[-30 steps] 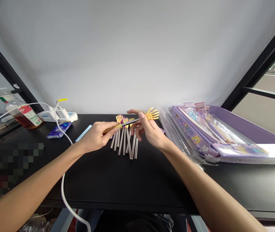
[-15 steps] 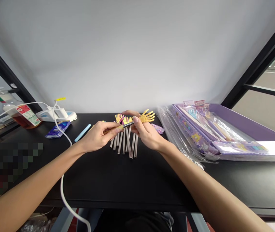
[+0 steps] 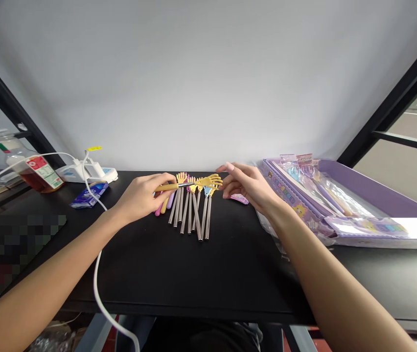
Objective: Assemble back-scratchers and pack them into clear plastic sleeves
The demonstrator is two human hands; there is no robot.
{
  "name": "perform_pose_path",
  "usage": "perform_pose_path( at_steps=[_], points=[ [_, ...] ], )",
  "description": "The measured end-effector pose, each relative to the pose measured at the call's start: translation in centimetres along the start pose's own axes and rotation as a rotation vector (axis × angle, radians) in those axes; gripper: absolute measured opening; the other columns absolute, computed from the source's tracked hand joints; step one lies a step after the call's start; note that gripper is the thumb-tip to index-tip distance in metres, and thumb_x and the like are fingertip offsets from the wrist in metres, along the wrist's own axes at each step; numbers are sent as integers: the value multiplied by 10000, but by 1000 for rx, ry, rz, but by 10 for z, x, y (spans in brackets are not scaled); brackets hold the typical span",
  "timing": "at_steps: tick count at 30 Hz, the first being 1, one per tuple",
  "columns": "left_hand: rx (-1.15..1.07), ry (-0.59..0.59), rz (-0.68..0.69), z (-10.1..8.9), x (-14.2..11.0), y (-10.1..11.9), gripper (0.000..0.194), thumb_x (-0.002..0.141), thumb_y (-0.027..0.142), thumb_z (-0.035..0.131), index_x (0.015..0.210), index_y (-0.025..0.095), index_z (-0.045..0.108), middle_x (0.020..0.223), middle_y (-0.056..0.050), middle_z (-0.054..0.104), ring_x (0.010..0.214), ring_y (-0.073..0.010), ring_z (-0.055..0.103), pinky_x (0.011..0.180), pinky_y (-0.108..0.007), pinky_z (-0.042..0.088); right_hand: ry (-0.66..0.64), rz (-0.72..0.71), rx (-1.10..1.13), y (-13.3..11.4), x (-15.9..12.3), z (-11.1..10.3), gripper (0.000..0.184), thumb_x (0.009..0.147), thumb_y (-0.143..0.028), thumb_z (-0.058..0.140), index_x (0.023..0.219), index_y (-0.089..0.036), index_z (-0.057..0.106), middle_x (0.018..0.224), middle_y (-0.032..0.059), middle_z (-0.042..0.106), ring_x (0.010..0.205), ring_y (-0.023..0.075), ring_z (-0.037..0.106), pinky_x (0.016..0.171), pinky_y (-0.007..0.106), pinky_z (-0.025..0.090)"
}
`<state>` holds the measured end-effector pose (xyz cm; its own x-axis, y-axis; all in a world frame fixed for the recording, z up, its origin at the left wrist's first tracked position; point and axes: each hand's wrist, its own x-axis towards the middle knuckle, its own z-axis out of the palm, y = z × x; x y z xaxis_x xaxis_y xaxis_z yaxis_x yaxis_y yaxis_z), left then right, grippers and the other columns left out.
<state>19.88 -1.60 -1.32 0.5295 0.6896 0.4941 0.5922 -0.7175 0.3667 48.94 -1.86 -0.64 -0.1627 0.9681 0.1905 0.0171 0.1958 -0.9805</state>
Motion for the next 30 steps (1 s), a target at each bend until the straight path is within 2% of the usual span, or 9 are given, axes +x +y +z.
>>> perform_pose_path(
  at_steps=[6,11,13,16,18,21,24,27,30],
  points=[
    [366,72,180,8,1,9,300,1035,400,497,1247,280,670,956,-6,741,627,-122,651,543,-239,395,-168,-84,-206,-5,-11,27,364,728,-476,870,845,-149,757,718,49,731,628,172,683,636,287,541],
    [373,1,131,7,1,15,299,1061,362,436,1212,248,667,1007,-14,736,668,-139,660,535,-257,365,-146,-123,-218,-6,-9,30,313,731,-435,876,786,-145,771,659,43,712,617,157,648,629,281,517],
    [323,-41,94,1,1,12,278,1058,336,434,1190,228,653,999,-17,739,712,-151,675,578,-256,404,-46,-108,-124,-7,-5,19,314,679,-413,915,769,-151,767,668,36,701,598,137,620,593,267,510],
    [257,-64,24,-10,3,7,290,1069,335,385,1131,220,644,764,15,714,677,-151,668,636,-247,444,306,-187,211,-7,3,0,332,604,-362,959,700,-180,699,647,-16,626,535,78,525,502,215,469],
    [247,-78,-3,-13,5,7,309,1074,368,369,1190,242,626,629,51,661,626,-145,656,642,-237,449,432,-233,391,-4,6,-3,341,628,-329,950,683,-192,642,629,-45,559,512,57,472,469,186,441],
    [309,-97,9,-5,6,13,342,1072,424,383,1329,305,575,708,52,708,652,-151,681,617,-231,436,296,-109,504,1,5,12,328,726,-421,881,750,-198,641,653,-38,548,506,67,472,457,202,442],
    [387,-69,42,10,5,19,343,1080,393,361,1319,291,584,1043,-6,762,756,-177,718,607,-254,440,146,-86,417,5,3,35,366,756,-497,848,764,-179,668,683,-15,578,496,70,473,451,222,430],
    [395,-25,69,13,4,16,346,1081,362,345,1302,247,586,1186,-47,732,811,-196,730,642,-279,475,220,-111,414,4,5,37,428,744,-550,845,703,-169,655,662,3,594,503,78,495,454,227,441],
    [319,-71,56,3,4,8,349,1081,369,334,1280,254,595,1007,-10,753,636,-147,688,650,-273,488,401,-130,491,1,10,13,468,780,-590,799,657,-183,601,633,8,594,509,87,515,420,212,431]
  ],
)
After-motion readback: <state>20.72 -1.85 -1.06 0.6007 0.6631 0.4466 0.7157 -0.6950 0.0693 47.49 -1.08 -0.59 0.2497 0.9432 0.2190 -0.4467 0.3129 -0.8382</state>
